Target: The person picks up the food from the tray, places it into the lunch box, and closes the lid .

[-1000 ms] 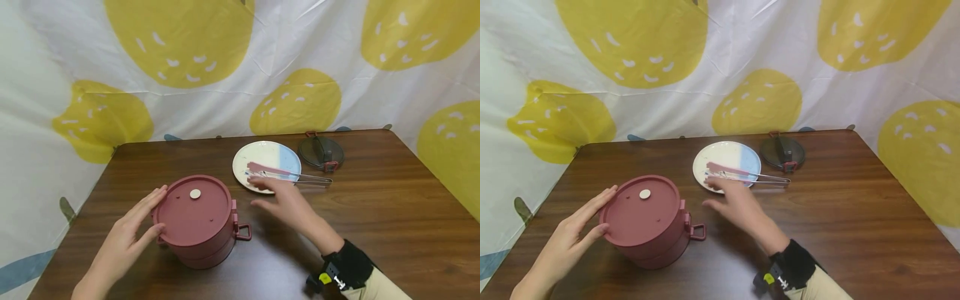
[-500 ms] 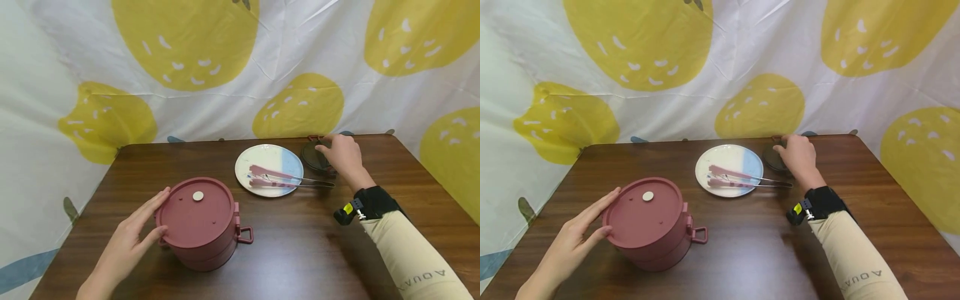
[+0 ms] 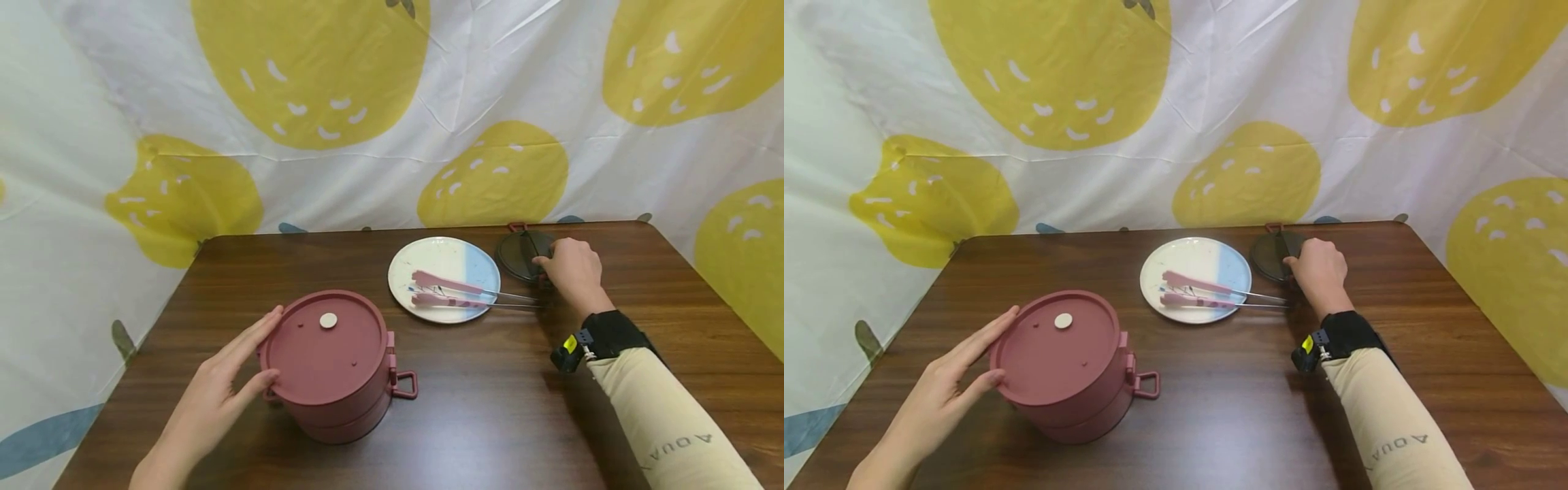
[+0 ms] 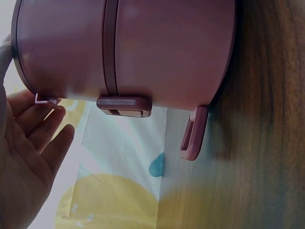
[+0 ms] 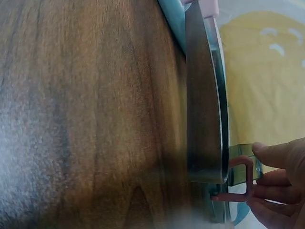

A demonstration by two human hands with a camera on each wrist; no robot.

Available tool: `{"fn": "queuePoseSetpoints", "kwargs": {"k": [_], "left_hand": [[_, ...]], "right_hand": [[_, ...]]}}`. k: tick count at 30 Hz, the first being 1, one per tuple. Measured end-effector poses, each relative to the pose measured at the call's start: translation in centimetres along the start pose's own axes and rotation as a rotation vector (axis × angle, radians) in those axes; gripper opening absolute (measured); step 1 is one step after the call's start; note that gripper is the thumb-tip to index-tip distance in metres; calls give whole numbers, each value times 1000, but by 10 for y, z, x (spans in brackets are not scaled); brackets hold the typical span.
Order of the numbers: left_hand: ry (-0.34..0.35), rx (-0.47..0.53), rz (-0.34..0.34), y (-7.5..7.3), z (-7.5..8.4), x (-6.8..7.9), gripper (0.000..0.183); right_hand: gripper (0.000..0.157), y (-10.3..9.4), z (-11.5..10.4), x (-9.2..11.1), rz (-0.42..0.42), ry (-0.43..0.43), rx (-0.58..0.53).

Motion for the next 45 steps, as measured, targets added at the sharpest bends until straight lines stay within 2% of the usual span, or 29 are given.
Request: {"fn": "queuePoseSetpoints", "kwargs": {"k": [6,12,17,21,25,31,35,38,45], "left_hand": [[-2,10,0,1,0,-1,71],[0,7,-2,2,-1,-2,71],[0,5,8,1,0,-1,71],[-6,10,18,-1,0,0,71],[-13,10,20,-2,-1,1,70],[-29,19,33,1,-2,2,68],[-54,-15,40,2,-2,0,72],[-49,-57,60,1,-1,-3,79],[-9,-96,88,0,1,-6,84]], "right_hand": [[34,2,6,-1,23,27,-36],[39,-5,9,3,89,41,-129],[40,-19,0,11,151,-9,-195],[39,-35,-25,26,138,-75,-257],[38,-53,-61,48,111,-170,-312],[32,-71,-119,85,7,-321,-421],[25,-71,-152,107,-74,-414,-469],[23,-67,-172,123,-119,-488,-494],[21,-59,-203,149,-161,-646,-471]]}}
Point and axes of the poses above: each hand's wrist, its own x-axis away from the middle knuckle, its own y-axis out of the palm, z = x × y, the point moved 4 cm from there along -x, towards the middle knuckle, and after that the axes turned 6 degrees about y, right-handed, at the moved point
